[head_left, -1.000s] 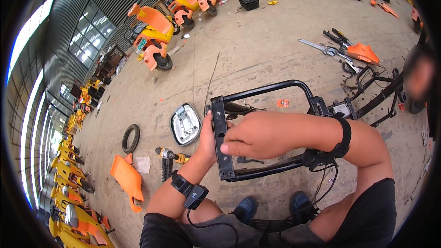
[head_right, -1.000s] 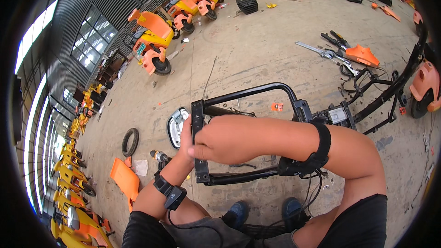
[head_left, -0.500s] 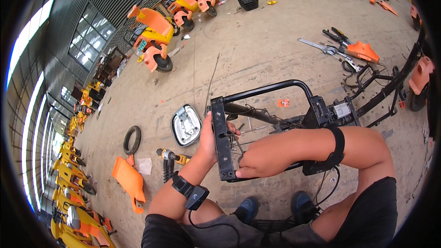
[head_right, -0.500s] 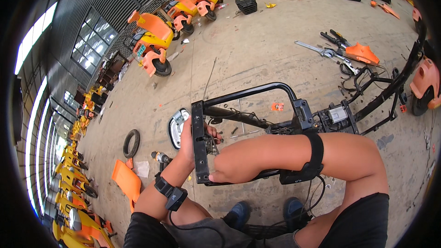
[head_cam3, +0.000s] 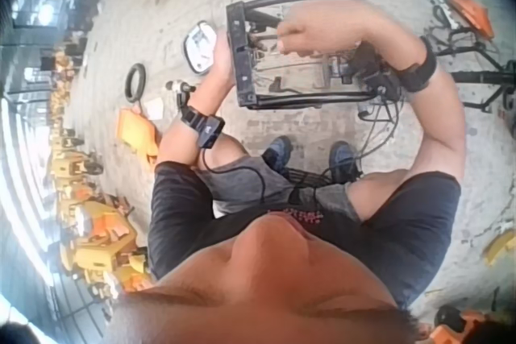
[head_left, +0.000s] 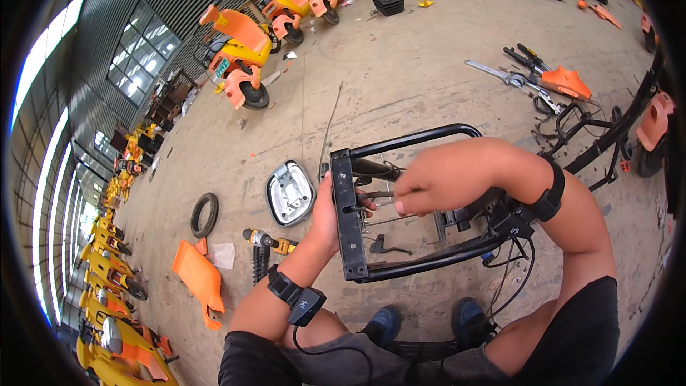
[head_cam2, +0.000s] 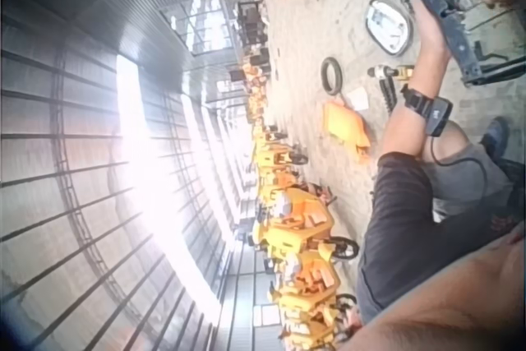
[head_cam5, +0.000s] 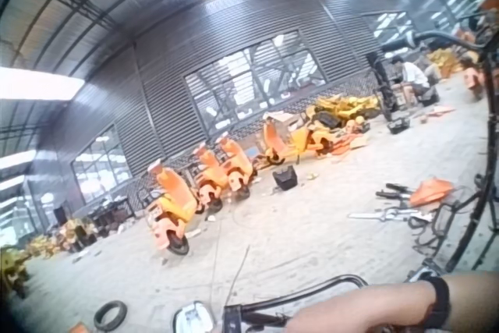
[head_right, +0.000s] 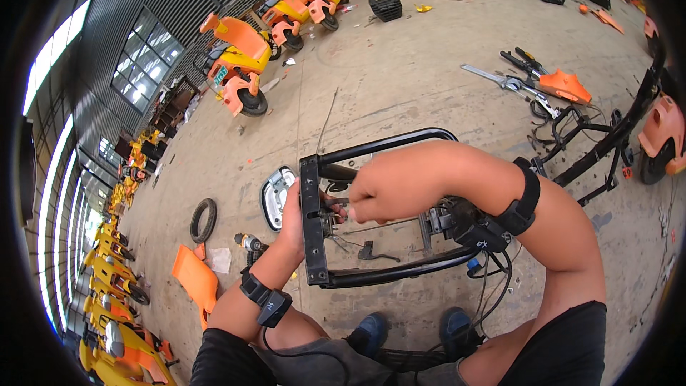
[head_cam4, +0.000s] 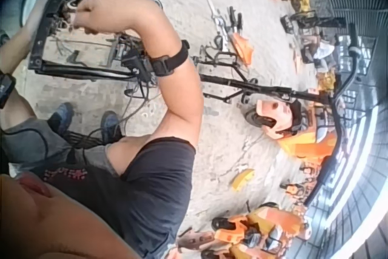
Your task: The person uses a screwdriver to tighten screws on a black metal frame, likely part of an electric scooter. They repeatedly insert and turn the screwdriver into multiple screw holes on the frame's side panel while holding the frame steady with their other hand.
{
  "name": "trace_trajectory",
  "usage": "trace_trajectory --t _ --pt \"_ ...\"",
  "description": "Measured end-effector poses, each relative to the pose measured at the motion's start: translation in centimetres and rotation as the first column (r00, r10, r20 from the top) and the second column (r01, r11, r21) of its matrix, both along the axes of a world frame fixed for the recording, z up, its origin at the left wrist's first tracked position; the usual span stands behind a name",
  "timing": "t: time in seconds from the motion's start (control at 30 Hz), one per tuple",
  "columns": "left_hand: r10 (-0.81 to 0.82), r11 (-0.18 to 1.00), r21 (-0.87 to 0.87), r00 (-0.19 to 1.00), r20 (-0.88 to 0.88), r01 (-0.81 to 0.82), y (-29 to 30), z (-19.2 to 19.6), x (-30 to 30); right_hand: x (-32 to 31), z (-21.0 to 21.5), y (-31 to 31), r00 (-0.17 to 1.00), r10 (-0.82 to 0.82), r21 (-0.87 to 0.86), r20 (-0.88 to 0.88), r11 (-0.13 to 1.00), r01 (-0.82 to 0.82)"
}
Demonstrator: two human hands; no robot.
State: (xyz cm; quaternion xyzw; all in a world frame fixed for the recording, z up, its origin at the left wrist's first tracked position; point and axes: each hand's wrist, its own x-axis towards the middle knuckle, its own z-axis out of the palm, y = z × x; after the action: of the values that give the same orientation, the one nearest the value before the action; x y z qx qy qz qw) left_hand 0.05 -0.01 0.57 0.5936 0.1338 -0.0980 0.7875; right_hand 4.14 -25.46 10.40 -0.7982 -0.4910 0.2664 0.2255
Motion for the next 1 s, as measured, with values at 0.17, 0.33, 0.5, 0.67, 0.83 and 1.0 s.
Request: trace_trajectory --t 0.17,0.33,0.5,0.67,0.83,1.0 --pt "-0.080 0.996 -0.025 0.995 0.056 0.082 0.4 -0.5 0.3 0.2 -0.6 2.0 0.991 -0.083 0.378 -0.107 0.918 0.118" --pt "-0.080 0.996 0.044 0.992 0.095 0.076 -0.9 0.8 -0.3 -0.8 -0.6 4.0 0.978 -0.162 0.486 -0.128 0.850 0.204" --pt "-0.034 0.999 0.013 0.991 0.126 0.032 -0.7 0.6 -0.2 -1.6 -0.4 4.8 0.974 -0.227 0.514 0.024 0.838 0.183" --pt "-0.029 0.999 0.018 0.993 0.115 0.027 -0.8 0.8 -0.4 -2.0 -0.7 4.2 0.971 -0.191 0.509 0.144 0.856 0.093" --pt "-0.027 0.998 -0.046 0.994 0.109 0.033 -1.1 0.8 -0.2 -2.1 -1.1 3.8 0.974 -0.191 0.533 0.123 0.841 0.098" --pt "-0.089 0.990 -0.104 0.995 0.053 0.094 -1.0 1.5 -0.7 -2.7 -2.0 3.9 0.970 -0.122 0.530 0.211 0.848 -0.008"
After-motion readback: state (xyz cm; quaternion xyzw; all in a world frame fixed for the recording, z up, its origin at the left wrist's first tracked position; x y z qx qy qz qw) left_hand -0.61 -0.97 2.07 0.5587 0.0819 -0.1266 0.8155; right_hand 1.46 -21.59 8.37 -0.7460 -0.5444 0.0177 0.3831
